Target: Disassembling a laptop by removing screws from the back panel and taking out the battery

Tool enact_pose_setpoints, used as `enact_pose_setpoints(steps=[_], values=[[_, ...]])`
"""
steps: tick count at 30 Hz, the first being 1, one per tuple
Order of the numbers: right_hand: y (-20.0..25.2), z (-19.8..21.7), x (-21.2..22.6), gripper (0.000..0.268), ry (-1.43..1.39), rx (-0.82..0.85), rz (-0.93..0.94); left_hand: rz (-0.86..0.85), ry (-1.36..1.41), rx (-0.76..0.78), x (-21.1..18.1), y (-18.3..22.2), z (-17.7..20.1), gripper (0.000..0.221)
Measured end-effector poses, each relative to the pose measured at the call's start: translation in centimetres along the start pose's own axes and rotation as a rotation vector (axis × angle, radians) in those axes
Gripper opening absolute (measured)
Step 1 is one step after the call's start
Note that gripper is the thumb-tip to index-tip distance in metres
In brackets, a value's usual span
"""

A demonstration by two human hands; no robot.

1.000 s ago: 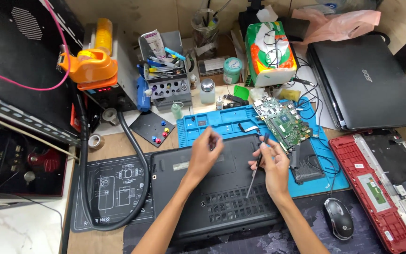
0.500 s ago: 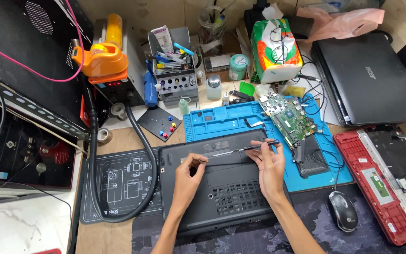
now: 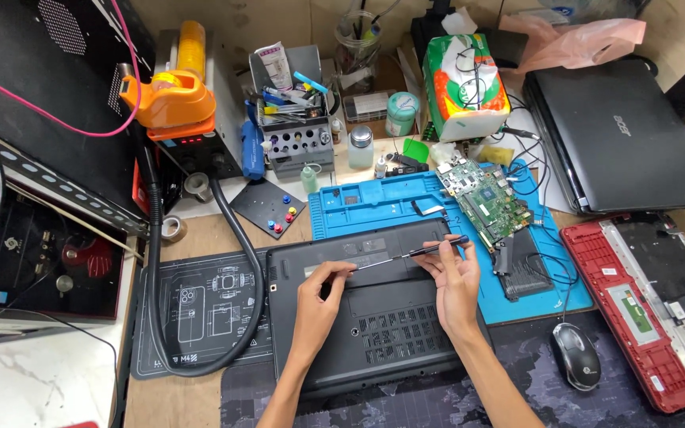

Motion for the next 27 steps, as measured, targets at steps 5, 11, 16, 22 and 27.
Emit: enact_pose_setpoints(steps=[5,11,16,22,27], values=[[0.01,-0.02,-0.17,0.021,0.003,0.014,-0.010,-0.017,0.006,0.006,-0.09,0.02,-0.21,0.018],[-0.01,-0.07,-0.08,0.022,0.007,0.023,-0.006,-0.020,0.005,0.007,0.17,-0.02,-0.32,0.017],[0.01,-0.02,-0.19,0.022,-0.002,0.022,-0.010,-0.025,-0.004,0.017,0.35,-0.03,-0.38,0.018],[-0.06,0.09,-0.30,0.023,-0.010,0.022,-0.007,-0.011,-0.004,0.020,0.20,0.02,-0.40,0.018],[0.07,-0.04,-0.08,0.025,0.004,0.018,-0.012,0.024,-0.003,0.019,0.24,0.05,-0.39,0.018]])
Point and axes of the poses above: each hand's wrist, its own y-axis away from the middle knuckle, its own z-axis out of the back of the hand, x = y × z, the point moved 10 cm from there along -y, towards the middle knuckle, and after that the axes turned 4 degrees about z, right-handed, at the moved point
